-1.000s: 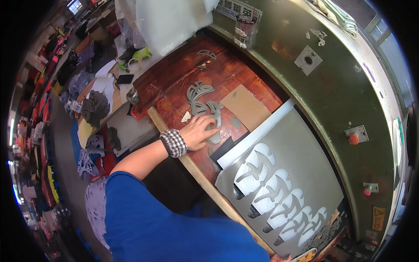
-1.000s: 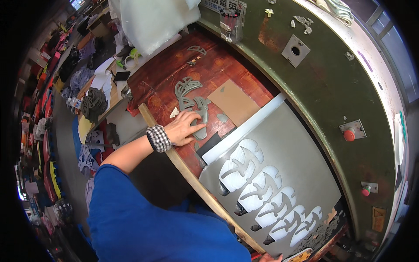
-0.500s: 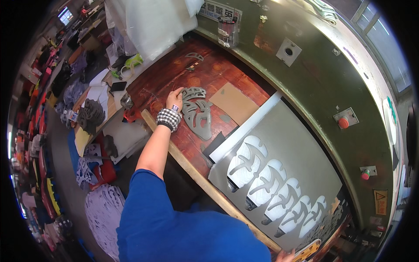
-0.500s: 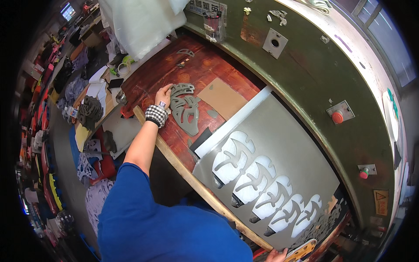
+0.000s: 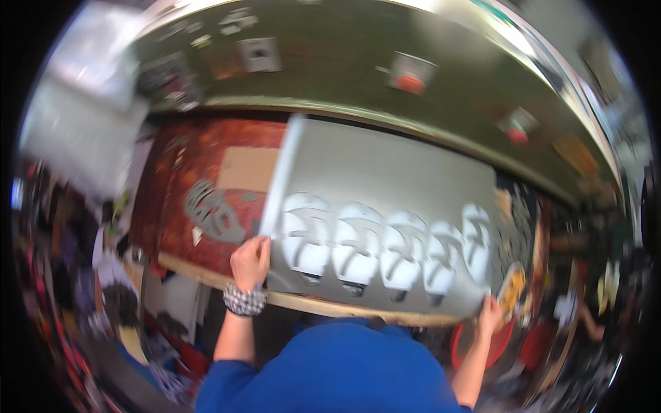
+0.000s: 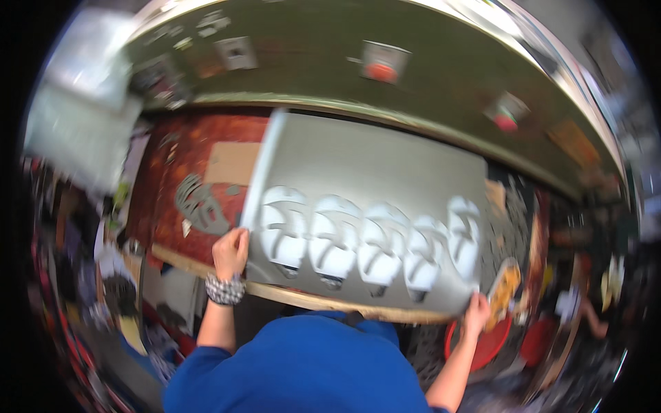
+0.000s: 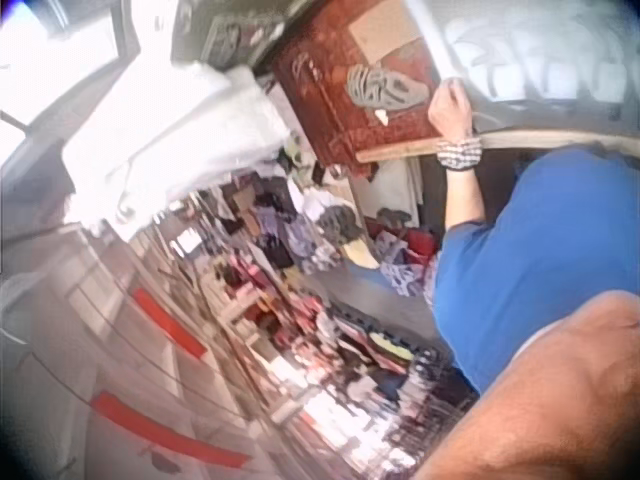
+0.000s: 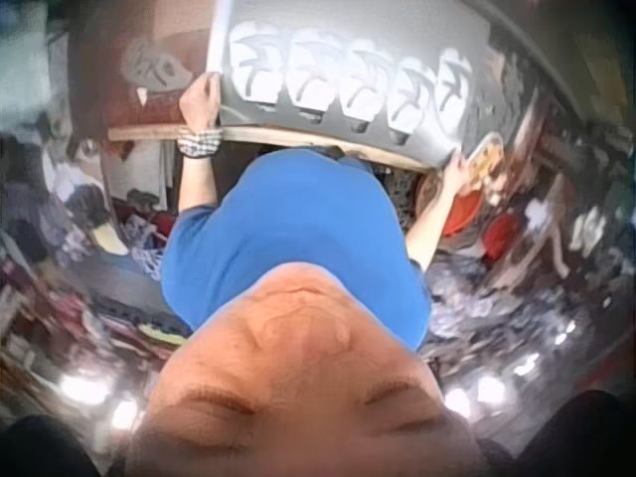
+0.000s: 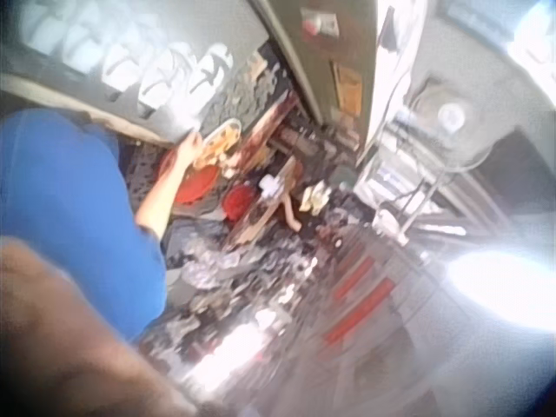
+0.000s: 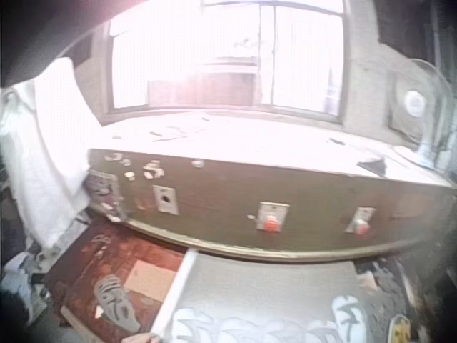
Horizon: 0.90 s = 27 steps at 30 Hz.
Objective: The person places a flat sheet into a hydraulic press, positions a mask-shaped template on top, closes the press to emboss the sheet, then removes the pressed mask and scrapes away excess material. The person repeats this cycle with additional sheets and templates, stacking finished masks on the table.
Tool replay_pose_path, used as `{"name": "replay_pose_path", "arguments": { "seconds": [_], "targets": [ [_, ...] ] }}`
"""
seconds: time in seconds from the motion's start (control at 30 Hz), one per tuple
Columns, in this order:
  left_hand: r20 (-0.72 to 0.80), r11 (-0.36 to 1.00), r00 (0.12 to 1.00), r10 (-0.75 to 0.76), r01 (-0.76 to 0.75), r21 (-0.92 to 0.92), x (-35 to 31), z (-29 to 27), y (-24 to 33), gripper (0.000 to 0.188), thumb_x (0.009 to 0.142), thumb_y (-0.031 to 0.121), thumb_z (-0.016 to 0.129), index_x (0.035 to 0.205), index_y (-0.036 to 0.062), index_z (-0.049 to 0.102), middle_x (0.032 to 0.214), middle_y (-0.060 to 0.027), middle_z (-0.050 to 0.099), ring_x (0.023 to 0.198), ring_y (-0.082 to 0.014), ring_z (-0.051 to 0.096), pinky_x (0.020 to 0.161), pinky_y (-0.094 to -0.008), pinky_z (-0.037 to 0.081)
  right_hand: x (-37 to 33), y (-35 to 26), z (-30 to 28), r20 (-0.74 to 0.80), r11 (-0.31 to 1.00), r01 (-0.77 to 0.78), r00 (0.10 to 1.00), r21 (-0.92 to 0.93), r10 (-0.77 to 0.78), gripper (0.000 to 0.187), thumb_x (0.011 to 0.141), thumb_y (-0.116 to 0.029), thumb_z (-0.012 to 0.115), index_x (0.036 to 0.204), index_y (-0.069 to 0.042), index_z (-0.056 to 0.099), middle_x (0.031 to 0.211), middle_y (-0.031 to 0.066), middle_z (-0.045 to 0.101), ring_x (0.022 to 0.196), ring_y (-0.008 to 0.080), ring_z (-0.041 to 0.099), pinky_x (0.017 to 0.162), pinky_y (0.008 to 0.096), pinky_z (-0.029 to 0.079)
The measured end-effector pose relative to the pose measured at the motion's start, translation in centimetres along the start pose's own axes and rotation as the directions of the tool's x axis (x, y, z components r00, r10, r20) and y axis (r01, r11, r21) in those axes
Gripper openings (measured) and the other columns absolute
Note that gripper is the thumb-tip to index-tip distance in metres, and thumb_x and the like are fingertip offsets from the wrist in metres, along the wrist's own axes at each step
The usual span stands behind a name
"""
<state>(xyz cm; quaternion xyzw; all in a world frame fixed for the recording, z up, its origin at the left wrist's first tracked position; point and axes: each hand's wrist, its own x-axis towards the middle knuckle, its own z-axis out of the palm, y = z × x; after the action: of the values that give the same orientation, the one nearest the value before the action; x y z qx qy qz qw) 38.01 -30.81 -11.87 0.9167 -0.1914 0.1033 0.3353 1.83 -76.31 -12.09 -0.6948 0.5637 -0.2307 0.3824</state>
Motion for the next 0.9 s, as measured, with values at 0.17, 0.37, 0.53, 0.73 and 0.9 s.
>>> {"name": "replay_pose_path", "arguments": {
  "seconds": [0.17, 0.37, 0.53, 0.73, 0.9],
  "targets": [
    [0.177, 0.942, 0.926, -0.334, 0.326, 0.074, -0.3, 0.6, 2.1, 0.025, 0.088, 0.022, 0.065, 0.101, 0.0005, 0.064, 0.07, -0.0179, 0.061, 0.066, -0.0346, 0.061, 0.061, -0.0397, 0.048, -1.8, -3.6, -3.4, 0.334, 0.93, -0.047, 0.939, 0.364, -0.083, 0.024, 0.092, -0.012, 0.062, 0.07, -0.006, 0.055, 0.069, -0.0075, 0.052, 0.064, 0.0016, 0.041, 0.057, 0.02, 0.032],
    [0.703, 0.986, 0.697, -0.14, 0.163, 0.036, -0.3, -7.0, 0.0, 0.018, 0.089, 0.014, 0.065, 0.094, -0.0033, 0.062, 0.064, -0.0059, 0.058, 0.064, -0.0122, 0.061, 0.054, -0.0319, 0.046, -6.4, -3.0, -9.1, 0.571, 0.921, -0.264, 0.819, 0.286, 0.058, 0.025, 0.089, -0.009, 0.066, 0.066, -0.004, 0.056, 0.061, -0.0078, 0.051, 0.057, -0.0006, 0.043, 0.051, 0.0184, 0.033],
    [0.748, 0.924, 0.659, -0.079, 0.331, -0.194, 1.1, -5.1, -0.1, 0.02, 0.093, 0.019, 0.062, 0.101, 0.0006, 0.063, 0.075, -0.0025, 0.063, 0.064, -0.009, 0.06, 0.054, -0.0234, 0.049, -5.0, 0.8, -8.4, 0.001, 0.98, 0.092, 0.996, -0.177, -0.093, 0.02, 0.082, -0.018, 0.073, 0.087, 0.0, 0.067, 0.071, 0.0092, 0.065, 0.062, 0.018, 0.061, 0.06, 0.0331, 0.048],
    [0.148, 0.925, 0.935, -0.324, 0.28, 0.255, 6.2, 5.4, -2.4, 0.041, 0.094, 0.031, 0.06, 0.116, -0.0033, 0.061, 0.091, -0.013, 0.068, 0.084, -0.0172, 0.063, 0.078, -0.0282, 0.049, 2.0, 4.4, -6.7, -0.124, 0.742, 0.259, 0.9, -0.618, -0.417, 0.076, 0.067, -0.023, 0.082, 0.133, -0.005, 0.048, 0.129, 0.0286, 0.042, 0.119, 0.0454, 0.042, 0.1, 0.0483, 0.039],
    [-0.059, 0.927, 0.957, -0.283, 0.257, -0.273, 6.3, 6.4, -6.8, 0.024, 0.097, 0.018, 0.055, 0.109, 0.0, 0.066, 0.098, -0.0066, 0.069, 0.087, -0.0137, 0.062, 0.08, -0.028, 0.05, 5.2, 6.6, -7.4, -0.033, 0.763, 0.388, 0.881, -0.517, -0.471, 0.093, 0.057, -0.023, 0.086, 0.138, -0.006, 0.044, 0.129, 0.0297, 0.041, 0.119, 0.0468, 0.041, 0.102, 0.0488, 0.038]
  ]
}}
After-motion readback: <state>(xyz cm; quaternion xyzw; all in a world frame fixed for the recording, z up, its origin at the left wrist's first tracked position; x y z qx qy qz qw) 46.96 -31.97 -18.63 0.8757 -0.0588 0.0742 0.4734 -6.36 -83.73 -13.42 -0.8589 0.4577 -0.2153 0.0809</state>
